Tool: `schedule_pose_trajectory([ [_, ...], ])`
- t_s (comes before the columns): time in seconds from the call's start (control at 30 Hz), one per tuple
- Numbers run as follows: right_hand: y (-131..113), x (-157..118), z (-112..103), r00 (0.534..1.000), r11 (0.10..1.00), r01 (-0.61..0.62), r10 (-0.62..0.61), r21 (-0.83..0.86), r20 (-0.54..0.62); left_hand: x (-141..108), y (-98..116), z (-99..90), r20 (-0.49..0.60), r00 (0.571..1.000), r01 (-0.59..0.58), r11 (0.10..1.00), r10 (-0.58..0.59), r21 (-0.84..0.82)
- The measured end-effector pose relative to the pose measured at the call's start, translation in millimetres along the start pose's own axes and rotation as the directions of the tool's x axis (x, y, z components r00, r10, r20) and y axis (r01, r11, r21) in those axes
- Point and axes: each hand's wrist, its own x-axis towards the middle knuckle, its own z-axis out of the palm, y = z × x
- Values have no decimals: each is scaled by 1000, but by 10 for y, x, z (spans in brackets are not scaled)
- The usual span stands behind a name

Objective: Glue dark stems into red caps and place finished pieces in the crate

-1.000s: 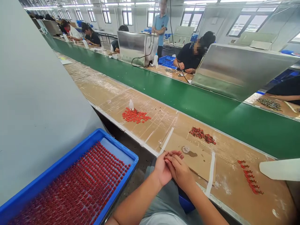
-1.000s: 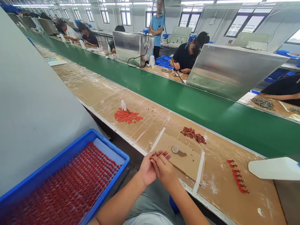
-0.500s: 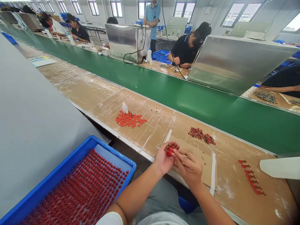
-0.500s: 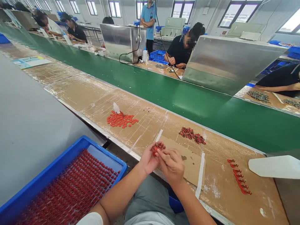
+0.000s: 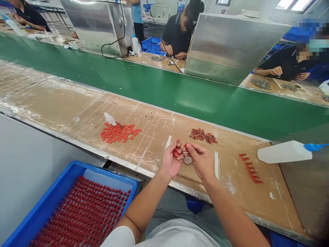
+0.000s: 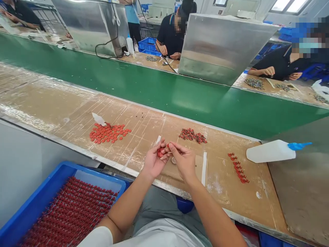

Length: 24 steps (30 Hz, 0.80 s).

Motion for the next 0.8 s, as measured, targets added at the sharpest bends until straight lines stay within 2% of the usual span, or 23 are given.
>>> schedule_pose_trajectory([
  [0.07, -50, 21, -74, 989, 980, -139, 130, 145, 66, -36, 1, -2, 78, 996, -42, 995, 36, 87],
  [0.13, -104, 18, -125, 976, 959, -204, 184, 194, 116, -62, -21, -3, 108, 992, -85, 980, 66, 177],
  [0.27, -172, -15, -170, 977, 962, -210, 198, 175, 83, -48, -99, -31, 130, 988, -126, 934, 87, 334],
  [0.4, -137, -18, -194, 974, 963, -227, 220, 149, 58, -1, -149, -99, 107, 992, -110, 904, 72, 413],
  [0.6, -23, 52, -206, 967, 954, -252, 242, 163, 79, 47, -153, -179, 76, 992, -121, 884, 97, 451],
  [0.8, -53, 117, -197, 955, 940, -289, 270, 184, 120, 92, -163, -209, 98, 984, -177, 880, 149, 440],
])
